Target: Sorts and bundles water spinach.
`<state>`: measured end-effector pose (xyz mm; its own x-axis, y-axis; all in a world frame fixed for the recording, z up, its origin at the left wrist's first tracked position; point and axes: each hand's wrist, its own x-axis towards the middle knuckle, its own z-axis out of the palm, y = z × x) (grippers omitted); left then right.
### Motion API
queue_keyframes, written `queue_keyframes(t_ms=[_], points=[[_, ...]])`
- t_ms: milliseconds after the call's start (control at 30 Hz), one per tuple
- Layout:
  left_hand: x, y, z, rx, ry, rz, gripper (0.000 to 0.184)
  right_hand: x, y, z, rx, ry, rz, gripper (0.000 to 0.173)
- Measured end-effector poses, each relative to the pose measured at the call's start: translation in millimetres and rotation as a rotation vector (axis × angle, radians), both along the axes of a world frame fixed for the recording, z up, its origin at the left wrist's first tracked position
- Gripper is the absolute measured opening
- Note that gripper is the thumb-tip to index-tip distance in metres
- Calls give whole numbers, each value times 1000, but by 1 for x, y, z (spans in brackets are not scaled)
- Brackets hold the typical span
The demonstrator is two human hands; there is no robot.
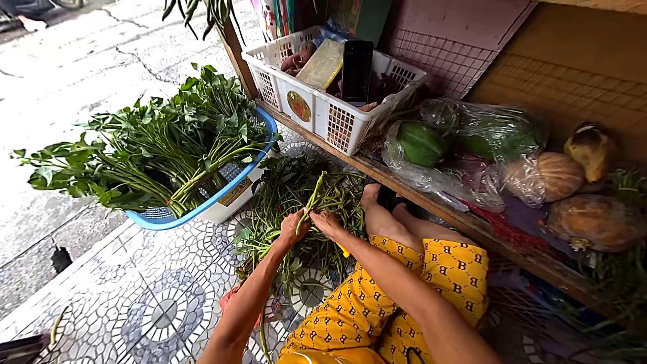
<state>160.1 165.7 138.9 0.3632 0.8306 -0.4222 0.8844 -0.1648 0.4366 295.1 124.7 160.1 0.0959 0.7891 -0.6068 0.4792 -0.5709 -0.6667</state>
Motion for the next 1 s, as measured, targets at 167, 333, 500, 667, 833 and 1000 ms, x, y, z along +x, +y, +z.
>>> queue_keyframes(t_ms=[167, 333, 500, 667, 833, 1000], points=[[4, -10, 3, 45, 156, 21, 44, 2, -3, 6, -142, 215, -125, 53], [-11, -2, -16, -109, 131, 53, 51, 14, 1, 9, -314, 594, -248, 67], [-35, 12, -10, -150, 26, 197, 44, 19, -5, 55, -118, -153, 370, 75], [-47, 12, 17, -114, -78, 224, 38, 68, -26, 136, 407, -312, 112, 59], [-56, 0, 83, -72, -229, 218, 31, 202, -105, 167, 555, -594, -442, 71], [-49, 1, 152, -177, -606, 130, 14, 320, -142, 99, 178, -644, -537, 67]])
